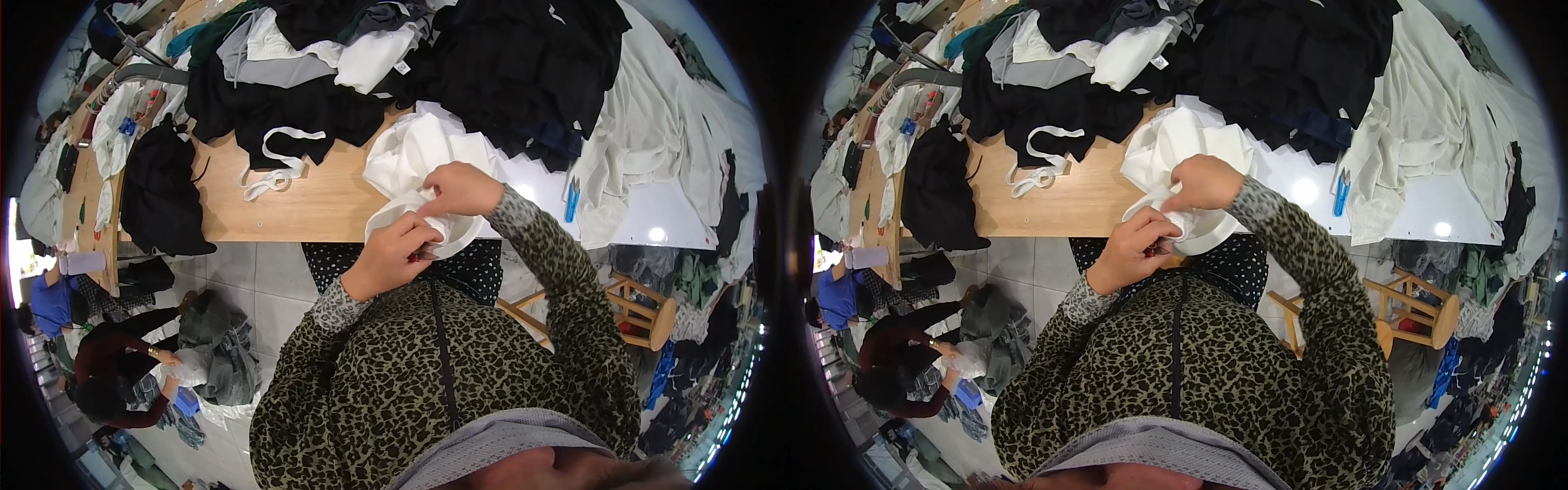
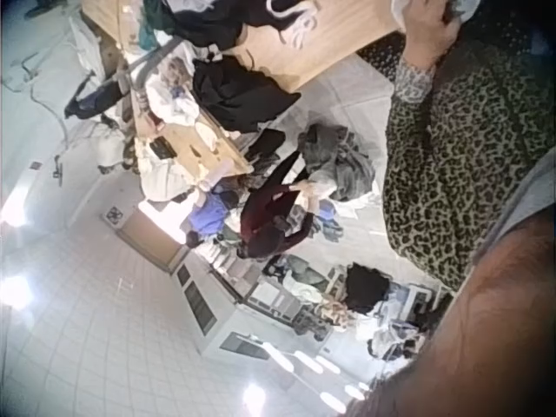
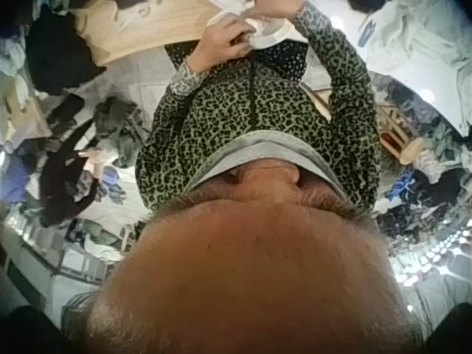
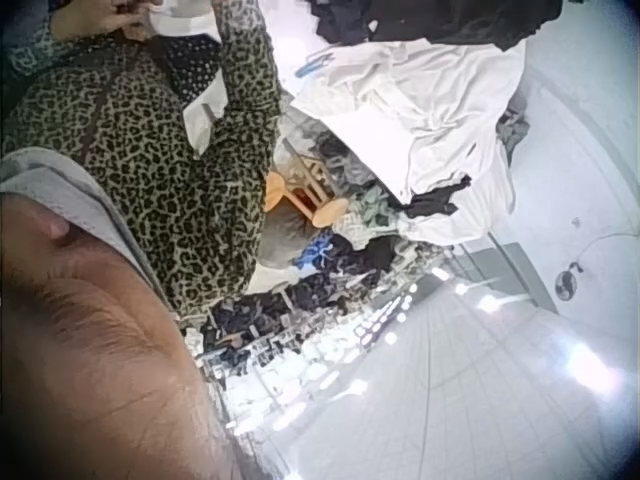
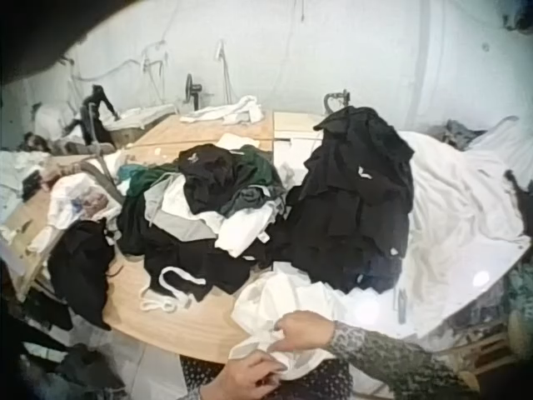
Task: The recorder is using thread snips to trim loose threads from a white garment at a textile manufacturing workbench.
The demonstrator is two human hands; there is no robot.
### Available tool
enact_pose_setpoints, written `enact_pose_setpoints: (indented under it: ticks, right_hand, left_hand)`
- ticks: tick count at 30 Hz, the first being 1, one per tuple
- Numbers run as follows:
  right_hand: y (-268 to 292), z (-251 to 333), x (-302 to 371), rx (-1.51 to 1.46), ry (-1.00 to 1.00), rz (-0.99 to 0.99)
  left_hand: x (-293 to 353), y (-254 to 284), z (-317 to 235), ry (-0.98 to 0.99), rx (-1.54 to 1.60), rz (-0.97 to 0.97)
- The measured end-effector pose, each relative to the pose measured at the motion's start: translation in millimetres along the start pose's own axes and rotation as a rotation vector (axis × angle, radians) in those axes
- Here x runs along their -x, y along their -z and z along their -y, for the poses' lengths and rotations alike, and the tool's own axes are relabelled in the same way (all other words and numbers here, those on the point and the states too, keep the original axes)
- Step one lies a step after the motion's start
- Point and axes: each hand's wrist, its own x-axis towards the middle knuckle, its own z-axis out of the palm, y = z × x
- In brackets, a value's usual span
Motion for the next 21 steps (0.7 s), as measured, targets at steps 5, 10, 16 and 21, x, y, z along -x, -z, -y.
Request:
enact_pose_setpoints:
  ticks: [5,10,16,21]
  right_hand:
    - [-1.7,-5.4,-12.3,-0.432,-0.188,0.138]
    - [7.2,-7.9,41.1,-1.994,-0.04,-0.328]
    - [-37.7,-9.2,64.5,-2.307,0.188,-0.435]
    - [-45.4,0.3,68.6,-2.306,0.126,-0.566]
  left_hand:
    - [8.8,2.7,-1.8,0.019,-0.051,-0.063]
    - [12.9,-0.3,6.4,0.243,-0.03,-0.297]
    - [-4.4,-3.3,12.6,0.183,0.072,-0.339]
    - [-14.5,-18.7,5.6,0.088,0.097,-0.341]
